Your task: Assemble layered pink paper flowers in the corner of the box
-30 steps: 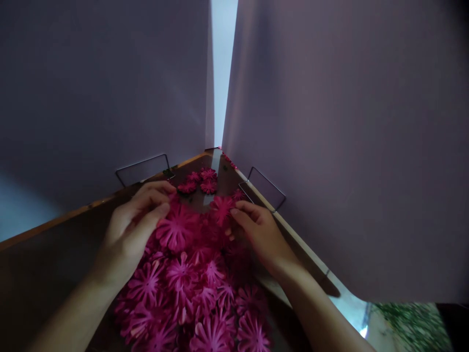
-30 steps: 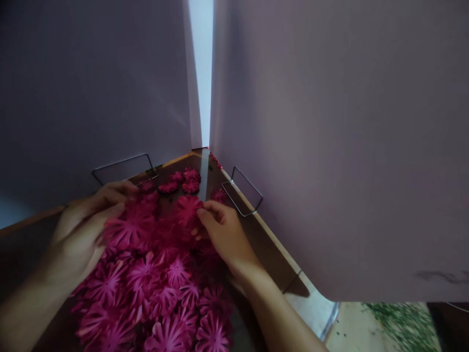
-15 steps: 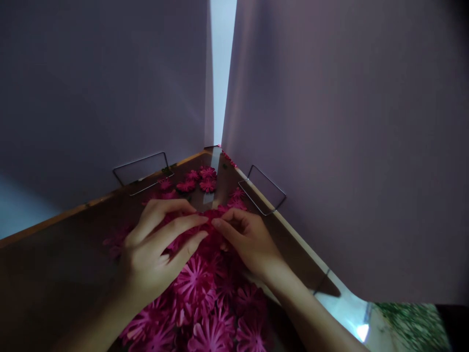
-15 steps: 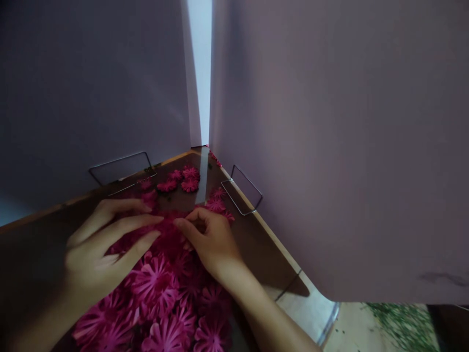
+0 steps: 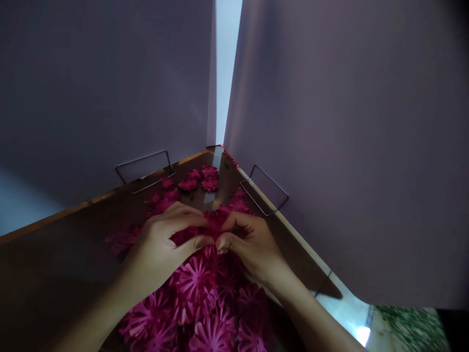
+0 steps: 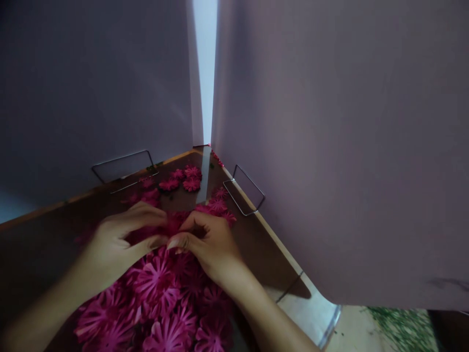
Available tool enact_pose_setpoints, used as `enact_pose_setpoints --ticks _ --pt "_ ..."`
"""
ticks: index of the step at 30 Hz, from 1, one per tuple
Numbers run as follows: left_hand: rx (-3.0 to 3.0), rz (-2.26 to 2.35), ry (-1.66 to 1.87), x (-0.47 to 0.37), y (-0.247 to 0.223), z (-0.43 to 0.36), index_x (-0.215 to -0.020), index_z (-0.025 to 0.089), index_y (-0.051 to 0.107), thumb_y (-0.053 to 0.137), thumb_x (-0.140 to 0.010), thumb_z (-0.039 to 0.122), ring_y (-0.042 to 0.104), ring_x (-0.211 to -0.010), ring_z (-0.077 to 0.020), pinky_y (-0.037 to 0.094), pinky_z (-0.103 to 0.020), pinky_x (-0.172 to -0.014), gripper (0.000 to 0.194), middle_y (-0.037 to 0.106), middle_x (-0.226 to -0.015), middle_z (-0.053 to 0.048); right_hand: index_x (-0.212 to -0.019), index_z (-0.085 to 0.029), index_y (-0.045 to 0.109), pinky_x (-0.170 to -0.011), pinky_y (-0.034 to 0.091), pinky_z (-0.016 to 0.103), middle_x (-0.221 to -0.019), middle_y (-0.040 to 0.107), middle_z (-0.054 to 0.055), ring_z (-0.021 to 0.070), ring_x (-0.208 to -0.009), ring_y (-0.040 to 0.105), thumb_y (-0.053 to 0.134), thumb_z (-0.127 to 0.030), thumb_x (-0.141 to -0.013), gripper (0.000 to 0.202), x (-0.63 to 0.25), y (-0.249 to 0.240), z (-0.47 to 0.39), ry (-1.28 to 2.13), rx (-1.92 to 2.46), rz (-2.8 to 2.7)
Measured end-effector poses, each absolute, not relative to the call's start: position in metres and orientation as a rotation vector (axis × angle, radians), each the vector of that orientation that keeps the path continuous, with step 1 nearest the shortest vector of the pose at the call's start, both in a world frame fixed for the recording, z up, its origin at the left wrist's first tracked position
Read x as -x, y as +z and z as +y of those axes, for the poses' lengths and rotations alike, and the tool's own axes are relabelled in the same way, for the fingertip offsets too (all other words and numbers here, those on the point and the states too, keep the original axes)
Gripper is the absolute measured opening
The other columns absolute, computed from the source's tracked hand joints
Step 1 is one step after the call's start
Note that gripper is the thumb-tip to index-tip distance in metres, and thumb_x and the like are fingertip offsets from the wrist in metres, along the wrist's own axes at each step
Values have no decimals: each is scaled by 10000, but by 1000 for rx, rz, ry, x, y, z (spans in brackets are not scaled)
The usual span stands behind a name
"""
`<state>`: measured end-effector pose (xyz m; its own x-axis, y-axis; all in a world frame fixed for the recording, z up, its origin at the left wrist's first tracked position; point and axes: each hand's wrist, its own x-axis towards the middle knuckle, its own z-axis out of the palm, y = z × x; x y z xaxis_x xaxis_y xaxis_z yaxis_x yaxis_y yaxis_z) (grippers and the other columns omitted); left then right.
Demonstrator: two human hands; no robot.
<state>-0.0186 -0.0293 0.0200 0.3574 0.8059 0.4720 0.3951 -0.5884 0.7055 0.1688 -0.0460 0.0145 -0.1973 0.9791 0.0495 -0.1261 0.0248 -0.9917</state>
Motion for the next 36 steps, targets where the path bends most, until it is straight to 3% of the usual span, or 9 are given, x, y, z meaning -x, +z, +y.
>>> enact_pose_setpoints --ticks 4,11,20,28,36 --pt "-1982 1070 1085 17 19 -30 -921 245 738 669 -871 309 678 -874 -173 526 -286 -788 106 724 -937 -26 -641 -189 627 -559 403 240 -576 601 -27 113 -553 535 806 -323 -702 232 -170 14 -44 1351 1007 -1267" --pt "-1769 1193 1077 20 17 -30 -949 289 762 720 -823 401 710 -890 -184 561 -256 -769 174 767 -954 -2 -677 -190 619 -563 391 247 -588 613 -24 119 -567 533 771 -321 -748 213 -173 16 -43 1301 1074 -1301" --pt "-1814 1180 1248 18 18 -25 -788 245 737 701 -842 335 662 -968 -178 525 -293 -885 111 717 -1018 -17 -684 -200 629 -590 413 255 -624 632 -19 129 -607 571 752 -333 -769 200 -173 13 -43 1224 1145 -1356" --pt "-1797 1201 1296 22 15 -23 -746 236 733 728 -809 352 656 -972 -195 507 -331 -905 132 689 -1023 -29 -691 -204 632 -597 426 261 -642 657 -8 140 -624 592 746 -354 -779 208 -173 10 -43 1206 1165 -1385" --pt "-1695 1183 1357 22 19 -23 -774 244 736 733 -807 329 655 -996 -194 526 -293 -854 91 712 -1017 -24 -635 -197 583 -558 403 246 -579 609 -29 118 -550 549 742 -305 -775 238 -172 16 -40 1220 1126 -1325"
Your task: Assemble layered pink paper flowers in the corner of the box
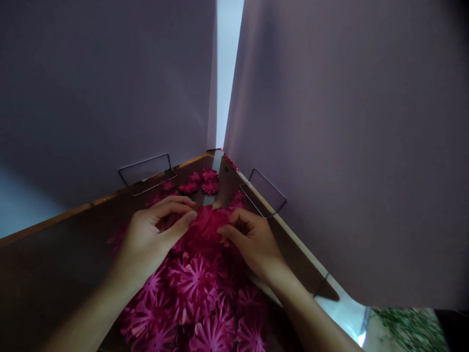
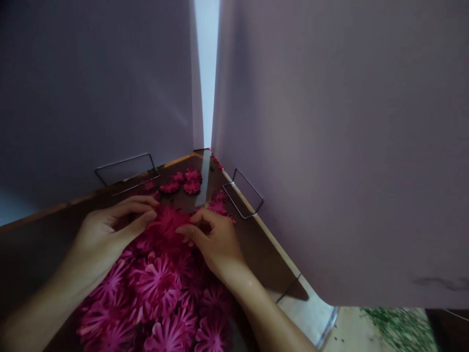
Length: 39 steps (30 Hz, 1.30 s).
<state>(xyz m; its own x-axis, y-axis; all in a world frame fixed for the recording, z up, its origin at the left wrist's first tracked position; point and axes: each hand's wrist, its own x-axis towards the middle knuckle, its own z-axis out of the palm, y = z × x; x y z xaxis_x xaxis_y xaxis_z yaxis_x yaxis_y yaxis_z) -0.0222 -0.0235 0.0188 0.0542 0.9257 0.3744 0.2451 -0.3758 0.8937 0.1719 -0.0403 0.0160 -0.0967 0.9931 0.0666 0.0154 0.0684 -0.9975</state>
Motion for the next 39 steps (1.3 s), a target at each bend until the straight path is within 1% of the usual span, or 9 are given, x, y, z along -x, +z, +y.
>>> enact_pose_setpoints --ticks 3,10,13,16,18,22,25,30,39 --pt "-1622 1202 1382 25 19 -24 -808 230 742 744 -799 332 664 -961 -195 526 -292 -852 103 723 -998 -29 -631 -195 569 -552 402 245 -566 594 -33 117 -536 539 734 -312 -780 251 -173 16 -39 1219 1110 -1305" --pt "-1137 1158 1531 33 22 -19 -859 221 718 779 -742 286 615 -677 -116 504 -196 -589 147 675 -766 7 -711 -192 575 -561 418 242 -602 610 -24 111 -548 543 701 -356 -818 233 -177 13 -36 1219 1108 -1273" --pt "-1102 1161 1521 32 23 -17 -851 207 719 785 -720 279 621 -666 -112 513 -193 -580 163 679 -770 1 -915 -221 567 -559 432 244 -608 606 -45 116 -539 545 666 -368 -848 190 -177 12 -35 1263 1068 -1228" --pt "-1104 1137 1439 28 22 -19 -868 199 722 782 -732 297 624 -630 -112 508 -188 -539 177 697 -750 -6 -1168 -288 483 -543 430 246 -597 575 -74 125 -523 531 636 -332 -869 339 -174 12 -37 1256 1040 -1203" --pt "-1074 1096 1383 25 21 -22 -879 200 729 800 -724 304 632 -629 -109 508 -174 -536 199 709 -745 -5 -1214 -298 500 -532 403 244 -587 536 -70 125 -520 505 590 -308 -897 330 -172 13 -39 1219 1055 -1262" --pt "-1053 1014 1304 20 17 -27 -891 211 741 822 -722 316 663 -679 -104 530 -156 -596 214 732 -782 -6 -954 -223 662 -527 339 253 -608 511 -25 121 -553 462 529 -318 -928 166 -173 15 -45 1234 1117 -1373" --pt "-1151 988 1253 20 13 -29 -890 220 743 805 -754 313 658 -678 -92 512 -136 -590 176 728 -770 1 -754 -193 654 -569 359 260 -655 529 0 127 -614 476 524 -439 -935 332 -174 18 -49 1294 1036 -1452" --pt "-1229 1003 1186 19 14 -30 -859 212 728 813 -745 319 618 -610 -68 470 -116 -541 178 695 -701 21 -895 -215 742 -751 457 287 -879 696 38 178 -818 613 715 -454 -805 257 -174 20 -49 1302 1002 -1408" --pt "-1155 1028 1210 21 16 -32 -856 201 721 814 -739 352 610 -631 -69 481 -128 -588 212 685 -715 22 -775 -207 751 -614 412 236 -732 684 5 125 -677 588 744 -375 -792 168 -173 21 -46 1277 1160 -1369"
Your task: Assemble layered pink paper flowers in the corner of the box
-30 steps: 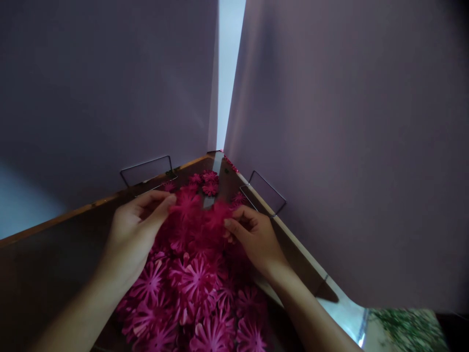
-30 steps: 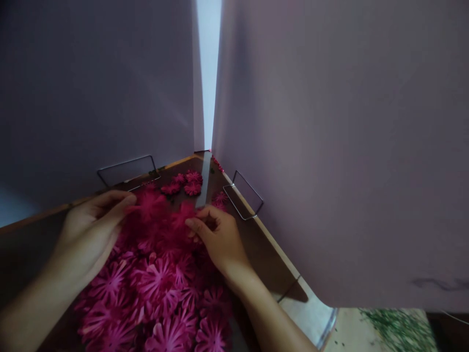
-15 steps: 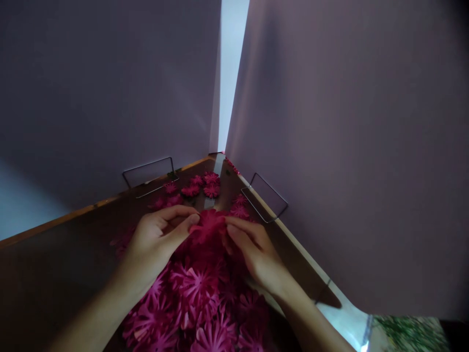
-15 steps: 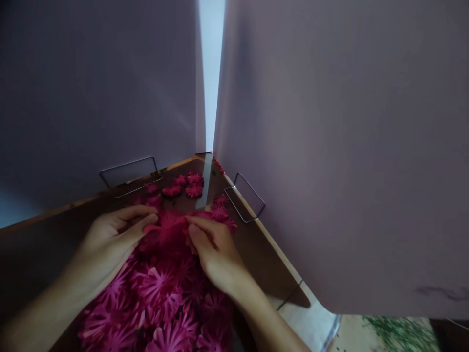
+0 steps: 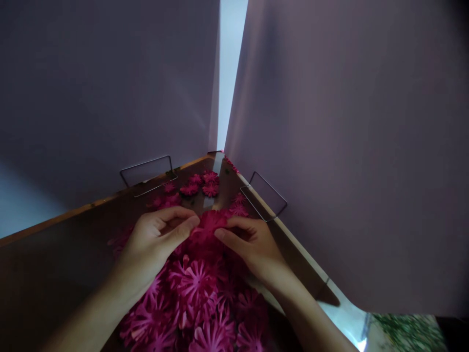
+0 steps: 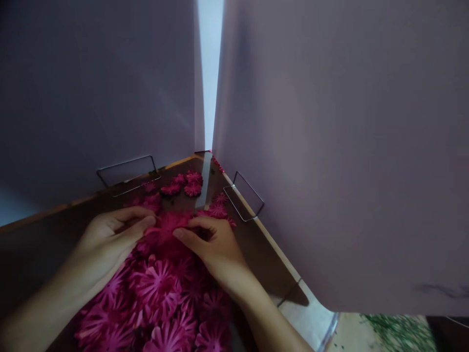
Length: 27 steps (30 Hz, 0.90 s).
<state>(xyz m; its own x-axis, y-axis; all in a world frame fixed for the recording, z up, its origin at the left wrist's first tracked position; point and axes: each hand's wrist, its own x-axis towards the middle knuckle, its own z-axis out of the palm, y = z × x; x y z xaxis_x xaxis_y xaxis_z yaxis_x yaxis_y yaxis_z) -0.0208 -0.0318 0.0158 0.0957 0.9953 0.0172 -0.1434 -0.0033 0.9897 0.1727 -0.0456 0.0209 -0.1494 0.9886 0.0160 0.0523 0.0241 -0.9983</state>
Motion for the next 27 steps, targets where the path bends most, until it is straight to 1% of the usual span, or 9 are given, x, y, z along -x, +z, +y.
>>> enact_pose_setpoints --ticks 3,6,8,11,13,15,20,23,27 --pt "-1135 1023 1233 23 15 -31 -858 198 724 815 -735 358 604 -640 -69 473 -127 -581 221 688 -734 13 -797 -219 761 -629 429 235 -760 711 6 126 -693 609 759 -372 -777 154 -172 21 -45 1261 1185 -1356" --pt "-1142 1044 1237 22 17 -29 -827 189 715 837 -703 331 573 -587 -57 439 -114 -529 225 662 -675 23 -812 -225 761 -635 444 244 -774 723 10 141 -711 631 752 -387 -783 164 -172 19 -43 1211 1196 -1392" --pt "-1163 1074 1247 21 18 -28 -796 182 704 853 -676 305 566 -568 -56 431 -112 -514 227 650 -650 28 -830 -227 757 -668 459 262 -803 727 14 154 -742 643 736 -381 -803 157 -172 18 -43 1056 1213 -1443" --pt "-1257 1137 1301 19 21 -28 -768 177 697 840 -686 299 589 -594 -69 443 -121 -531 205 657 -662 22 -883 -227 751 -723 470 283 -840 713 19 160 -769 638 741 -348 -810 141 -172 19 -46 664 1201 -1533" --pt "-1343 1172 1307 17 22 -30 -761 179 698 819 -711 302 599 -606 -77 450 -128 -546 179 660 -662 21 -931 -218 746 -696 470 272 -829 690 20 151 -731 616 777 -310 -780 179 -171 20 -51 470 1126 -1614" --pt "-1409 1173 1272 15 23 -32 -747 182 698 810 -718 297 602 -599 -81 451 -137 -547 163 658 -650 24 -961 -202 738 -643 463 252 -800 668 16 138 -690 591 799 -249 -759 217 -170 20 -55 387 1042 -1705" --pt "-1420 1124 1152 11 19 -33 -755 185 717 810 -709 307 627 -643 -115 464 -165 -567 160 691 -687 3 -915 -183 729 -619 456 225 -788 670 10 116 -691 596 758 -164 -797 124 -169 20 -55 410 962 -1758" --pt "-1340 1110 1158 13 16 -31 -757 180 717 826 -689 295 605 -638 -111 448 -159 -561 173 681 -671 5 -829 -185 727 -632 457 226 -763 673 0 107 -680 600 747 -192 -814 26 -170 22 -51 451 982 -1700" --pt "-1212 1109 1224 17 14 -28 -766 175 695 839 -674 285 547 -583 -82 401 -139 -512 204 640 -645 23 -772 -197 718 -635 444 232 -727 658 -17 102 -664 592 754 -242 -812 70 -171 22 -49 507 1031 -1642"
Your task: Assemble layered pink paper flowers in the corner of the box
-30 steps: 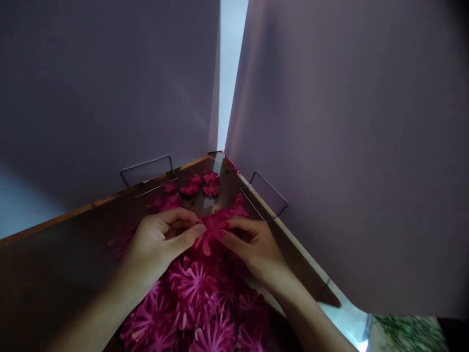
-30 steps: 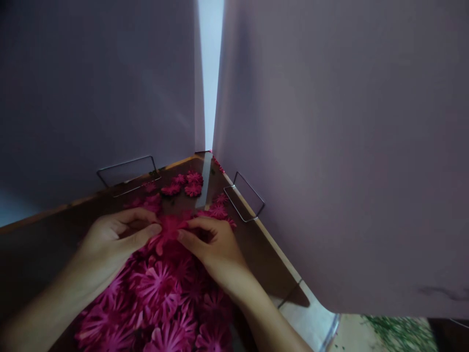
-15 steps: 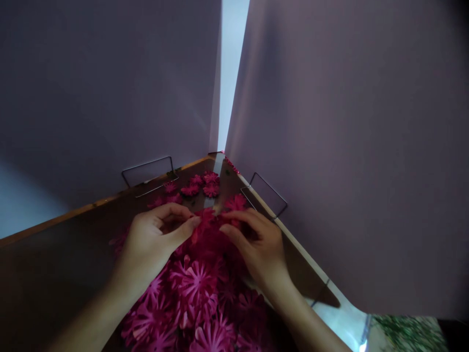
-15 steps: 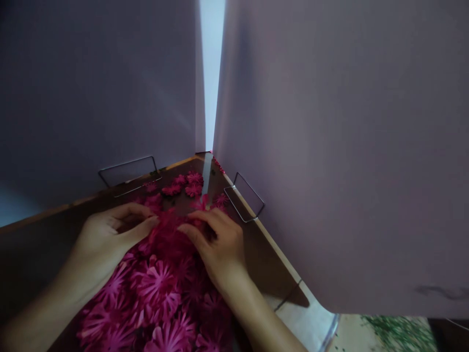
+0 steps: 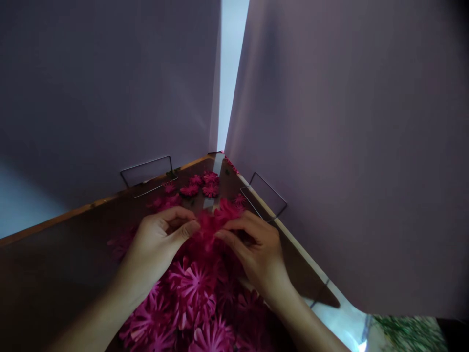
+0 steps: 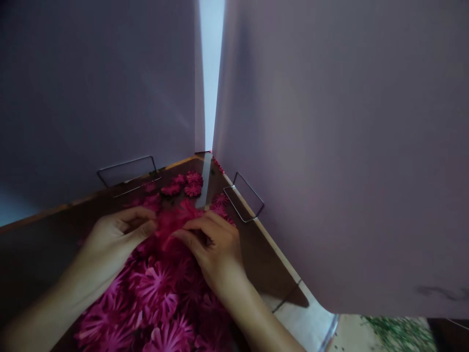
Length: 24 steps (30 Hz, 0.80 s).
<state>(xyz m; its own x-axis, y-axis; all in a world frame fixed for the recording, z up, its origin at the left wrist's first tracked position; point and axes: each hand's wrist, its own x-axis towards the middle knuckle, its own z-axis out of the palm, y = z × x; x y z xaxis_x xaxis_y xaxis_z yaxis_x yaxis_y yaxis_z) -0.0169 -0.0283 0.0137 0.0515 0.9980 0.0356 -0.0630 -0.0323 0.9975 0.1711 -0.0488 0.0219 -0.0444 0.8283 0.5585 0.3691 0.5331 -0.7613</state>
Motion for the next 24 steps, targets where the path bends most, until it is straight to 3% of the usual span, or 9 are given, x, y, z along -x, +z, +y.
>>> enact_pose_setpoints --ticks 8,11,15,19,24 --pt "-1309 1159 1427 29 17 -17 -904 221 658 780 -759 351 578 -677 -98 434 -159 -581 230 628 -758 28 -742 -215 715 -606 425 241 -690 633 -25 113 -640 570 744 -286 -807 100 -176 21 -44 614 1155 -1425" --pt "-1608 1240 1323 30 23 -19 -968 231 686 654 -867 410 635 -884 -171 498 -242 -787 207 688 -920 -16 -752 -210 712 -597 439 250 -658 624 -21 126 -620 571 745 -315 -798 119 -176 22 -43 725 1140 -1326" --pt "-1722 1145 1165 25 29 -32 -1093 231 697 497 -955 452 591 -1169 -244 431 -350 -1049 328 682 -1177 -70 -791 -213 733 -606 450 261 -705 646 2 143 -647 590 746 -384 -794 171 -175 22 -47 771 1048 -1373" --pt "-1640 987 1004 18 27 -40 -1257 267 609 539 -942 433 610 -1176 -223 497 -317 -1000 363 685 -1189 -67 -891 -233 764 -689 462 288 -802 685 36 169 -753 622 554 -448 -932 303 -175 24 -53 701 937 -1584" --pt "-1659 993 1052 13 22 -36 -1064 256 654 655 -884 332 677 -947 -152 530 -226 -856 195 714 -1003 -18 -909 -245 764 -691 456 271 -780 676 19 143 -718 609 514 -347 -969 276 -174 23 -53 691 1018 -1600"
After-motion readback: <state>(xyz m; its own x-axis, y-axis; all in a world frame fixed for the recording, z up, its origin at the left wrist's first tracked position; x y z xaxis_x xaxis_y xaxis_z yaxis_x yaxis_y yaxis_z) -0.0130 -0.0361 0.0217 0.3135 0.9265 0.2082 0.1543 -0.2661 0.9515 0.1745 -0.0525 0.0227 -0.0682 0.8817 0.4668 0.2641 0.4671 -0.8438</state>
